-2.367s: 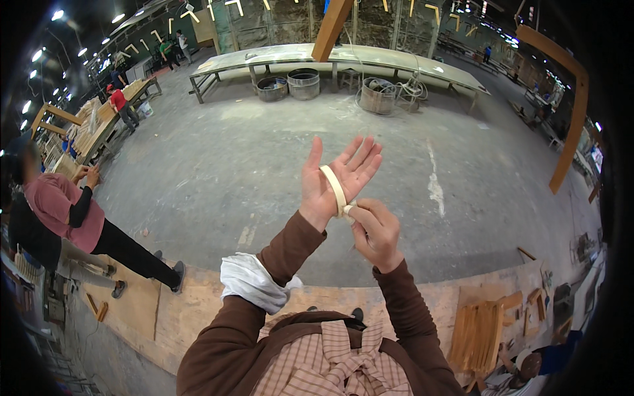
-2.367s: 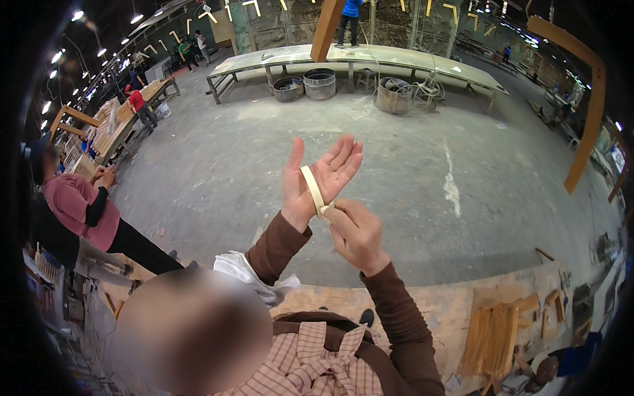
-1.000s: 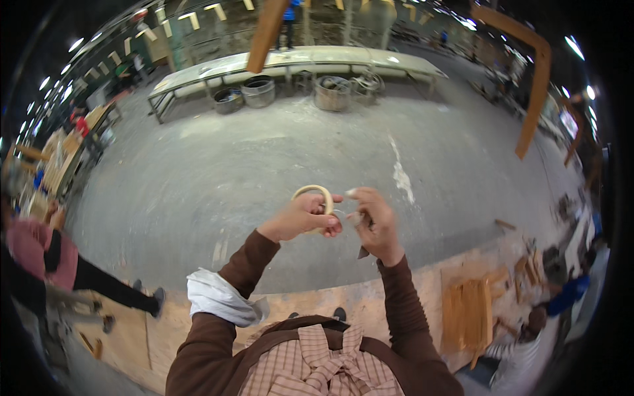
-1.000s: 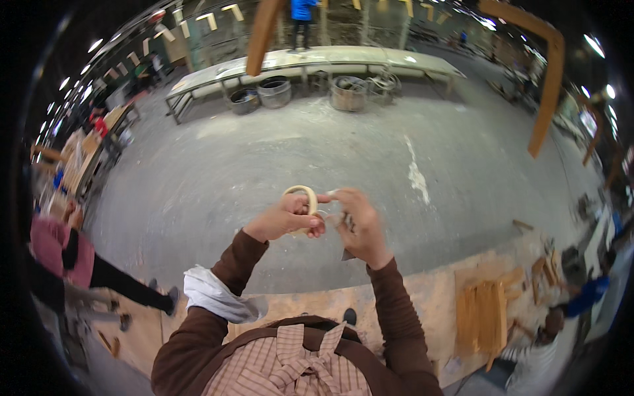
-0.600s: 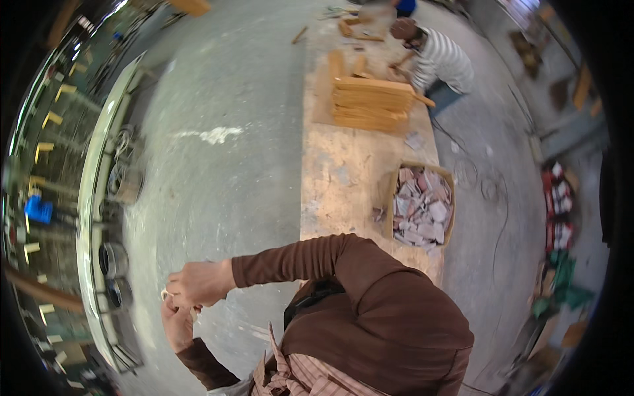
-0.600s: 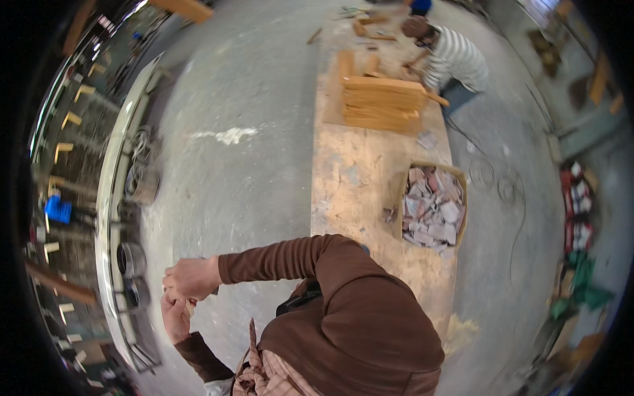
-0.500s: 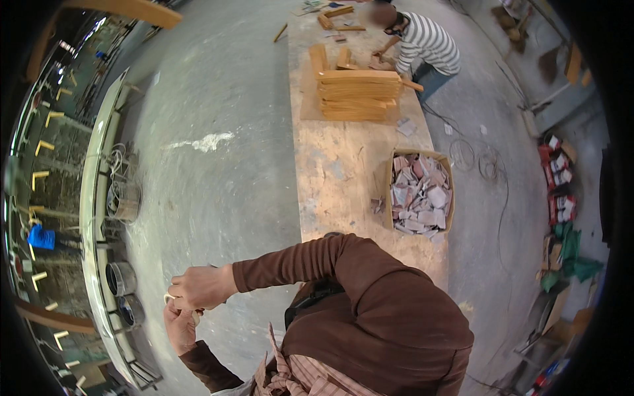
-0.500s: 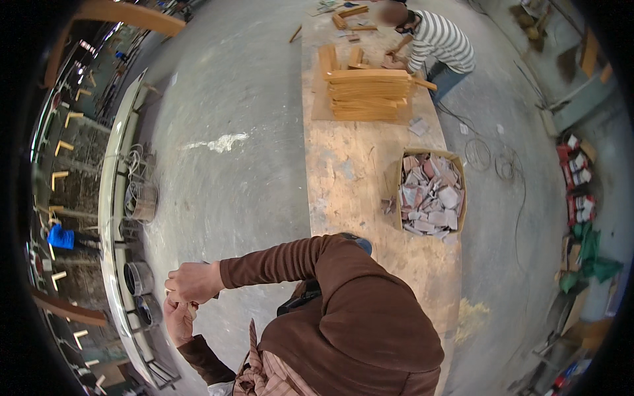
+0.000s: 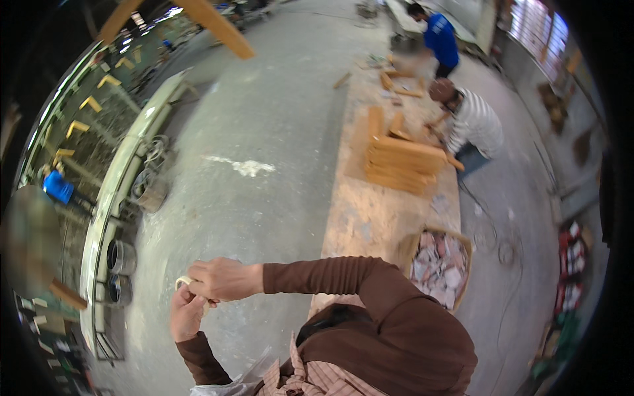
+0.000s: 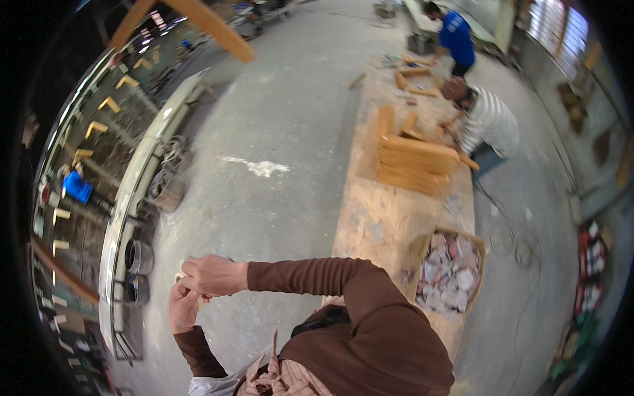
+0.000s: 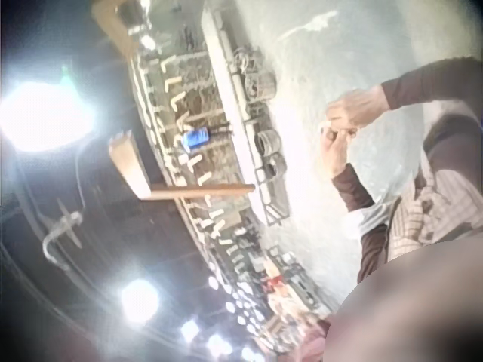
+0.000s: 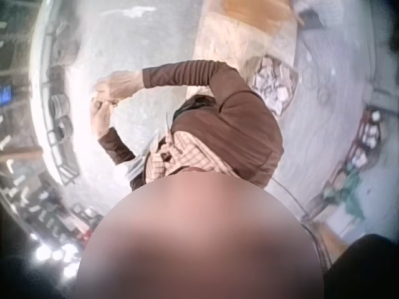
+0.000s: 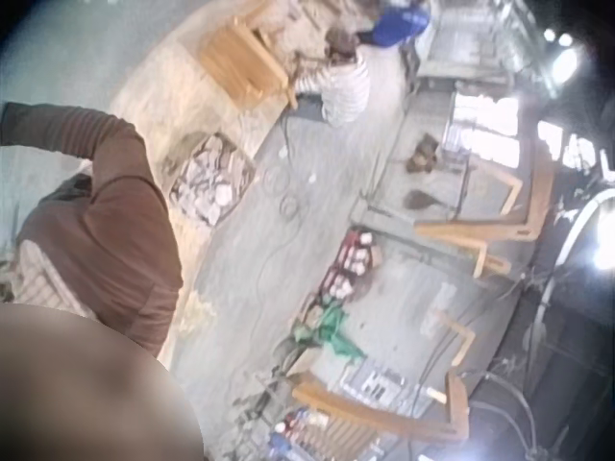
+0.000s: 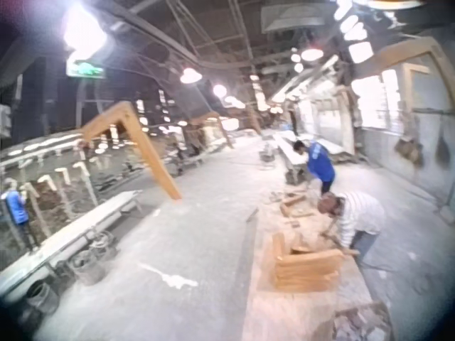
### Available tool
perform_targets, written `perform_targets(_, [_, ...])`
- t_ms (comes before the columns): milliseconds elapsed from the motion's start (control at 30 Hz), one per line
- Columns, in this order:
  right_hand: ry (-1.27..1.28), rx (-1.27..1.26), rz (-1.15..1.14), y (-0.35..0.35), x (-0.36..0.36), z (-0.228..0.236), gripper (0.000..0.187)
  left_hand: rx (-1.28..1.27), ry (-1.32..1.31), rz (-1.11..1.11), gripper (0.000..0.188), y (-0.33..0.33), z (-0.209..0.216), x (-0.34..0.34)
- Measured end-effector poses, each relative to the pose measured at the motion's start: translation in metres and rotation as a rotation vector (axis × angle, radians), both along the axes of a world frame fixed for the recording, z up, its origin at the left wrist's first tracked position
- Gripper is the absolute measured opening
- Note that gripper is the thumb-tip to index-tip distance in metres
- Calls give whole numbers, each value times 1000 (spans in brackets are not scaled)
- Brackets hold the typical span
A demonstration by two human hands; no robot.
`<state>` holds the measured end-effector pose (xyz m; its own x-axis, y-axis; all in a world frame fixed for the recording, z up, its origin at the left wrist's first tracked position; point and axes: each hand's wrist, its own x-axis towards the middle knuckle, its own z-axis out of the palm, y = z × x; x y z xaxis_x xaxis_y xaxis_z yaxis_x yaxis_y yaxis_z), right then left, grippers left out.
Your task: The person repeatedly picks up L-shaped wooden frames, applies masking tape to edges, and places them on a workbench. The person also wipes the frames with a cloth and handles a roll of tape and a small metal tool.
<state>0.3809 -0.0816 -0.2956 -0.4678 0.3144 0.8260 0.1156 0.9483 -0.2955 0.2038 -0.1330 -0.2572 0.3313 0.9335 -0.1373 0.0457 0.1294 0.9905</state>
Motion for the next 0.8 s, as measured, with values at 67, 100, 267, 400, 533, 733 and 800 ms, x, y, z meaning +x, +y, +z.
perform_targets(67, [-52,-84,151,8,2,5,27,4,-16,18,17,-3,3,2])
perform_targets(100, [-85,-105,174,9,2,9,27,29,-34,27,16,-6,4,2])
perform_targets(267, [-49,-270,405,20,-6,39,23,87,-127,158,31,-19,7,3])
perform_targets(400, [21,-728,609,15,-25,52,11,197,-361,180,56,-26,21,0])
perform_targets(533, [329,-772,559,45,-55,87,6,306,-114,175,66,-47,36,-8])
perform_targets(733, [145,-625,594,69,-47,172,13,901,140,854,79,-10,105,-155])
perform_targets(800, [90,-559,581,71,-43,199,22,923,202,1032,93,26,130,-208])
